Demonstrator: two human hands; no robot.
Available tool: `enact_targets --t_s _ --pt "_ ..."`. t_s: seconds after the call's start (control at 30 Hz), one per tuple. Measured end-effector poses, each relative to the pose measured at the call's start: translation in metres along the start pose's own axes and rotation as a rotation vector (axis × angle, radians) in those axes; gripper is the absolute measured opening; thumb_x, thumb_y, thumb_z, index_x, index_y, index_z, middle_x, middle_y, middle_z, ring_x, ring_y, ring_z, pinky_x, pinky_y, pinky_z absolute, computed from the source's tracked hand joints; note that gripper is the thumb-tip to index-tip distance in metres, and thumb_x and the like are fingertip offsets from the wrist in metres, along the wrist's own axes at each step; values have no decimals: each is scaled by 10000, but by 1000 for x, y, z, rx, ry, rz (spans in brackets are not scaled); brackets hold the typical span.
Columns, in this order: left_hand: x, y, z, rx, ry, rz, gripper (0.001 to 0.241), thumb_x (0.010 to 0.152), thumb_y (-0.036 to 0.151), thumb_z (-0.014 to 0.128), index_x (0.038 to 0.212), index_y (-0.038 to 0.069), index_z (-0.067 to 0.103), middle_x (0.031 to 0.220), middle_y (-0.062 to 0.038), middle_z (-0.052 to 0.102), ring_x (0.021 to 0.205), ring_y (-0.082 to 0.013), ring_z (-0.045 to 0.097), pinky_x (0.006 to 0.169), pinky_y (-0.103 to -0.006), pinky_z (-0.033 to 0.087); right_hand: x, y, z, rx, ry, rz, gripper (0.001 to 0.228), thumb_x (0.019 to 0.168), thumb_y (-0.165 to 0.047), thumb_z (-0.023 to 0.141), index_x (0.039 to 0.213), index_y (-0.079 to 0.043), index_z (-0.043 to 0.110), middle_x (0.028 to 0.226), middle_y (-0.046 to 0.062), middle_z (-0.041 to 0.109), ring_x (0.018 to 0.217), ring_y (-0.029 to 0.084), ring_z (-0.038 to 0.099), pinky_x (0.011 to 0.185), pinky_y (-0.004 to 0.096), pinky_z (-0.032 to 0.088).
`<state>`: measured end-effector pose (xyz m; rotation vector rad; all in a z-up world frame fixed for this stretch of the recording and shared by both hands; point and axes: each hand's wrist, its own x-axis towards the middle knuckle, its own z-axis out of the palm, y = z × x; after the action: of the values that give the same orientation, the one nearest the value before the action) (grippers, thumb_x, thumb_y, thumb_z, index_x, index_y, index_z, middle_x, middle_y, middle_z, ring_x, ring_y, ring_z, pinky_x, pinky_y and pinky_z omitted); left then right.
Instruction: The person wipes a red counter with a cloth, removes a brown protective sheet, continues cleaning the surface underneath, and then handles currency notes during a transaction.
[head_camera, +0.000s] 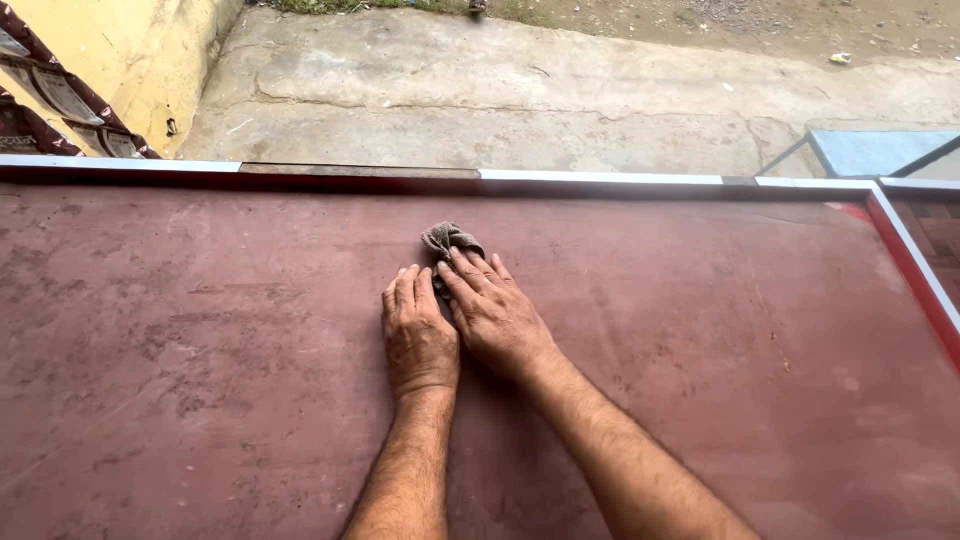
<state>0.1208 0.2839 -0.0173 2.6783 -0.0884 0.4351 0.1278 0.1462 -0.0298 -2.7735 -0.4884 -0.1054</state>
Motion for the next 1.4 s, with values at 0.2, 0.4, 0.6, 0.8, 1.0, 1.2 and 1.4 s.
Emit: enact_targets --t_s 0.2,0.4,0.6,0.8,1.0,1.2,1.4 --pt "19 -50 -22 -98 -206 240 312 1052 109 519 1346 117 624 1438 -45 594 1373 -206 509 1169 -337 462 -52 44 -69 -132 135 607 541 1095 -318 323 1555 -43 396 1651 194 298 1538 351 291 1273 537 159" --pt "17 -69 -36 144 -61 202 443 1000 321 526 1367 75 553 1296 -117 578 1232 -259 511 1045 -428 467 2 17 -44 -106 119 825 663 1066 -338 265 1595 56 198 1665 321 45 1552 443 123 1256 502 136" --pt "14 -75 -35 93 86 79 374 1023 45 490 1393 38 541 1336 -109 585 1253 -260 531 1086 -402 462 92 -65 46 -29 -92 -18 602 1091 -383 250 1603 -70 291 1701 177 195 1583 288 148 1291 491 57" --pt "19 -74 -39 143 46 82 394 927 -21 509 1306 56 585 1316 -98 572 1232 -266 524 1075 -411 473 21 28 -27 -317 -9 280 533 1124 -299 236 1580 -53 361 1686 136 263 1554 282 267 1276 588 82" --pt "13 -82 -40 262 21 93 344 949 17 535 1273 87 628 1238 -79 568 1169 -241 529 1010 -395 492 -7 -7 -44 -345 235 512 551 1140 -243 277 1567 92 370 1640 303 316 1534 429 280 1273 594 169" --pt "18 -85 -33 307 107 92 213 1027 156 593 1200 136 716 1157 -60 606 1087 -234 545 915 -424 496 -64 -89 41 -70 86 75 516 1053 -229 402 1516 -3 436 1633 216 344 1544 339 315 1280 570 153" --pt "1 -96 -24 252 60 160 308 1006 141 625 1299 122 719 1217 -55 625 1094 -231 538 958 -398 496 -175 53 -70 -178 124 759 562 1064 -248 278 1544 31 362 1629 226 325 1532 338 278 1242 627 95"
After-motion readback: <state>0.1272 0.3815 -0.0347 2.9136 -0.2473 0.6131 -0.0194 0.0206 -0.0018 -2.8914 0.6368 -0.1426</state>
